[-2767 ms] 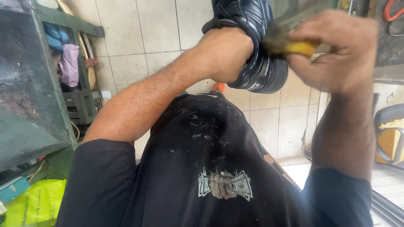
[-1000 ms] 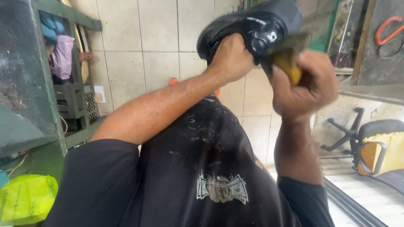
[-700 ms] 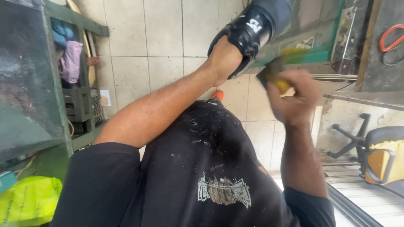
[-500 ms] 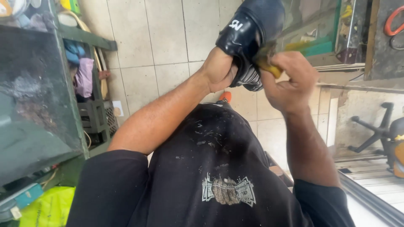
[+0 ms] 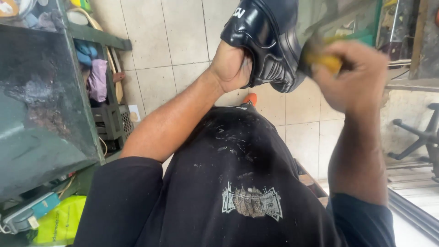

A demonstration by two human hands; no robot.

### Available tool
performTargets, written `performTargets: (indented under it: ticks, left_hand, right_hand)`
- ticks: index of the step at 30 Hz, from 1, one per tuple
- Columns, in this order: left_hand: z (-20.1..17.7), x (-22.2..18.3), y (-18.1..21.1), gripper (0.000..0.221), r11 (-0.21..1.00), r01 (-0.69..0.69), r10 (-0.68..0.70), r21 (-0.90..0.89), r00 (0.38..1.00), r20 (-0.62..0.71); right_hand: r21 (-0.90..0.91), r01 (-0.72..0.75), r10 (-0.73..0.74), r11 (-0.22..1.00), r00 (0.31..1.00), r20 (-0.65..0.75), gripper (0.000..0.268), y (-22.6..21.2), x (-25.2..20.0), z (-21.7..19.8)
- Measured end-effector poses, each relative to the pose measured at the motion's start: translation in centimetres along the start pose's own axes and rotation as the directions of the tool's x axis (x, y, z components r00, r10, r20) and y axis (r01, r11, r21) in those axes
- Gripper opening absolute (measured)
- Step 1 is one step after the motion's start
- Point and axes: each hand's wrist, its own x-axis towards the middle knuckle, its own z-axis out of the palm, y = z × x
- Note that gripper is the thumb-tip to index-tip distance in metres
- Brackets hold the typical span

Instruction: Polishing a black leather shoe with a sponge and liquid polish at a workbench

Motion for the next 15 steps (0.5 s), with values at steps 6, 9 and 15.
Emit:
performTargets:
  ticks: [6,9,15]
  left_hand:
    - [-0.4,1.0,-0.8,0.036,0.993,-0.103,0.1,0.059,0.994,0.054]
    - [-1.0,0.5,-2.7,0.037,0.992,-0.109,0.105,0.066,0.993,0.06]
    - [-1.2,0.6,-4.2,0.04,0.973,-0.205,0.188,0.108,0.971,0.15]
  right_hand:
    - [-0.045,0.134,-0.14,0.99,0.966,-0.219,0.03,-3.6,-0.4,3.3]
    - [-0.212,-0.175,0.247,0.962,0.887,0.389,0.025,-2.3,-3.0,2.2]
    - [0.044,0.186,-0.16,0.982,0.924,-0.347,0.019,-0.5,1.1,2.8]
